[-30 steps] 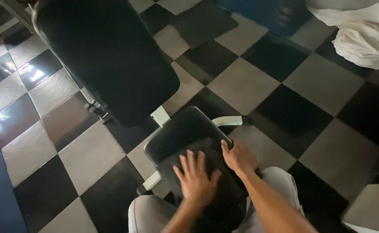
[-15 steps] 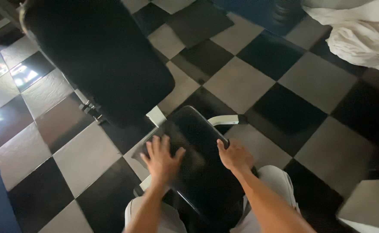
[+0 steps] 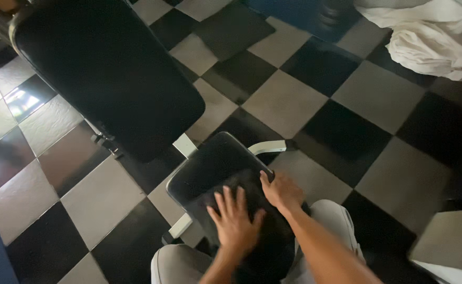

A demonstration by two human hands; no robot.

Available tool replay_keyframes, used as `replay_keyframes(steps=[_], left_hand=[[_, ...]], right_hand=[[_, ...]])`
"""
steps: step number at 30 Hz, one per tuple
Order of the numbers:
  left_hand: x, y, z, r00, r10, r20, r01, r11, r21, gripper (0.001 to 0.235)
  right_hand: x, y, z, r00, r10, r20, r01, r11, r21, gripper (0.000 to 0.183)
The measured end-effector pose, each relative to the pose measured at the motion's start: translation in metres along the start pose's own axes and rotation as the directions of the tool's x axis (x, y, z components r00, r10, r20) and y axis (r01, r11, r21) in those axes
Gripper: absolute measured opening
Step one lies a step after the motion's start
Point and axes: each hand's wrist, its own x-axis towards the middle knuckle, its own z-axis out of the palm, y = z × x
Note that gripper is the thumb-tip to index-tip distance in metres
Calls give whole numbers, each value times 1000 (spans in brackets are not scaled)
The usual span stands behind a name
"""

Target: The person wipes the padded seat of a gym bench with a dark cloth. They repeatedly rub the surface with both hands, covering the entire seat area.

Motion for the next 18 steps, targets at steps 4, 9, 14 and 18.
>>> replay_keyframes(steps=[4,9,14,18], left_hand=[[-42,24,9,989,98,111,-97,995,-14,87],[-43,19,-3,965,93,244,-90,996,-23,94],[23,-21,-33,992,-24,122,29,999,-43,91],[82,-61,-55,989,-141,42,143,989,-50,88]], right_hand=[[-11,-6,-9,1000,-3,-4,3,1000,19,80],[-23,-6,-18,996,-29,-79,33,998,48,79],[-15,0,-12,1000,-16,14,15,997,71,83],[-20,-5,-22,999,-22,27,18,991,135,78]])
